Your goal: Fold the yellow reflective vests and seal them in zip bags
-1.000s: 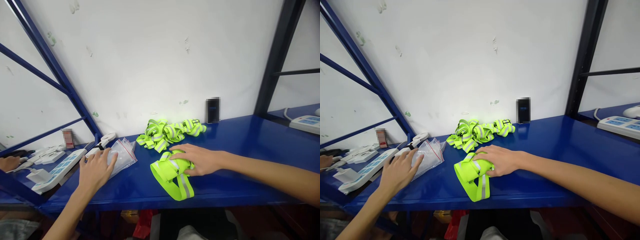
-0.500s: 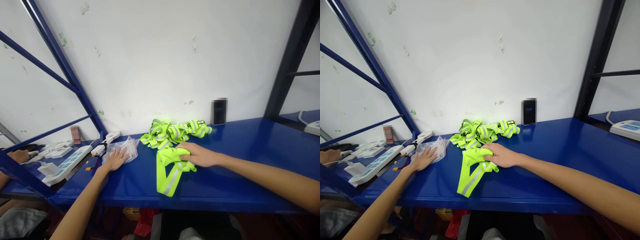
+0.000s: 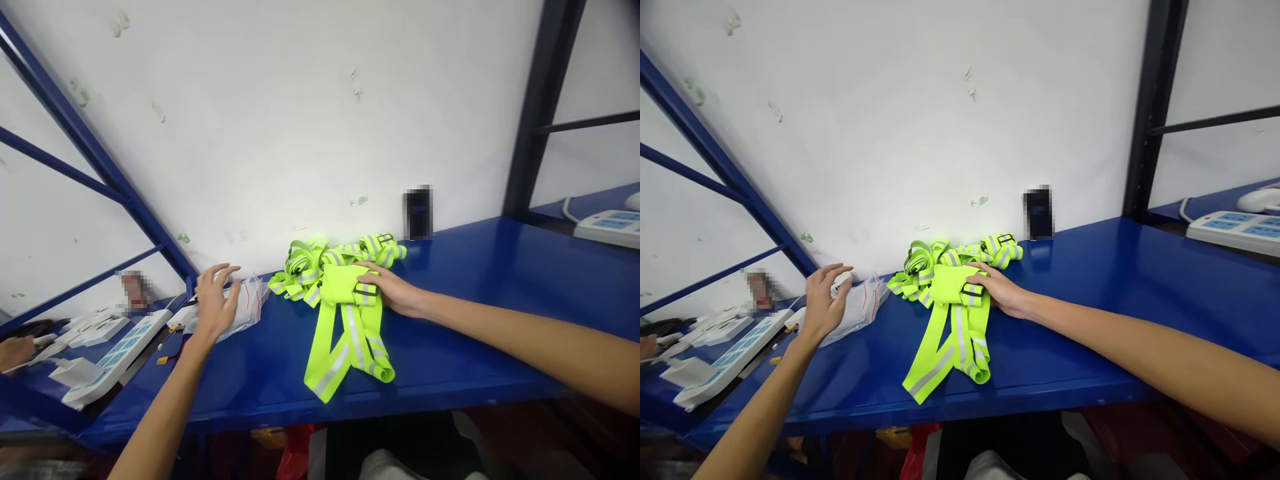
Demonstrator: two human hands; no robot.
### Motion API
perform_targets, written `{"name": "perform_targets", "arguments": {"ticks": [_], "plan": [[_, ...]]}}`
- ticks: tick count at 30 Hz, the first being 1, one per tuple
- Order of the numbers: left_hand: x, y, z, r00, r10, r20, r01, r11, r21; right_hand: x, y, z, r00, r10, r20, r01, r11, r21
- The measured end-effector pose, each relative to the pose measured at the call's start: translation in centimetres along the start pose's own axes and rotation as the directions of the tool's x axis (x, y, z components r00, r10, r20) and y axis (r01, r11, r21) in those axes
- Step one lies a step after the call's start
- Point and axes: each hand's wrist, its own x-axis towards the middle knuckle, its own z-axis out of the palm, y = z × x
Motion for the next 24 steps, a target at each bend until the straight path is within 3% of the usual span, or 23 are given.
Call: {"name": "perform_targets", "arguments": {"ticks": [2,4,5,6,8,11,13,16,19,22,24], "plan": [[0.1,4.9,0.2,0.975,0.205,0.089,-0.185,0.963,-0.196,-0.3,-0.2,0.4,0.999,-0.014,0.032,0.012,0.996,0.087],[0.2,9.4,1.2,0.864,0.453,0.219,-0.365,0.863,-0.348,-0.6,-0.2,0.6,0.996,-0.009,0.089,-0.005,0.989,0.15],[0.4,11.3,2.0,0.829,0.515,0.216,-0.393,0.813,-0.43,-0.8,-0.2,0.6,0.992,0.01,0.122,-0.03,0.986,0.162],[0.6,12.8,2.8,0.823,0.536,0.189,-0.379,0.766,-0.52,-0.8,-0.1,0.5,0.988,0.034,0.152,-0.058,0.986,0.156],[1.1,14.9,4.5,0.863,0.49,0.121,-0.281,0.665,-0.692,-0.6,0.0,-0.2,0.988,0.046,0.148,-0.061,0.994,0.095],[1.4,15.8,6.9,0.923,0.338,0.182,-0.005,0.485,-0.874,0.4,-0.1,-1.9,0.984,-0.178,-0.026,0.173,0.977,-0.128],[1.0,15.6,8.2,0.927,0.235,0.293,0.196,0.361,-0.911,0.9,-0.5,-3.0,0.903,-0.423,-0.074,0.361,0.842,-0.402],[0.3,15.0,9.5,0.901,0.05,0.431,0.417,0.175,-0.892,0.7,-1.1,-3.8,0.768,-0.639,0.05,0.509,0.56,-0.654],[0.0,14.7,10.0,0.825,-0.08,0.559,0.556,-0.062,-0.829,-0.2,-1.3,-3.3,0.671,-0.677,0.303,0.648,0.336,-0.683],[-0.1,14.9,9.9,0.775,-0.01,0.632,0.616,-0.21,-0.759,-0.8,-0.9,-2.6,0.59,-0.644,0.487,0.695,0.099,-0.712],[-0.2,14.9,9.9,0.77,0.075,0.633,0.632,-0.225,-0.742,-0.8,-0.6,-2.3,0.57,-0.628,0.53,0.703,0.038,-0.711]]}}
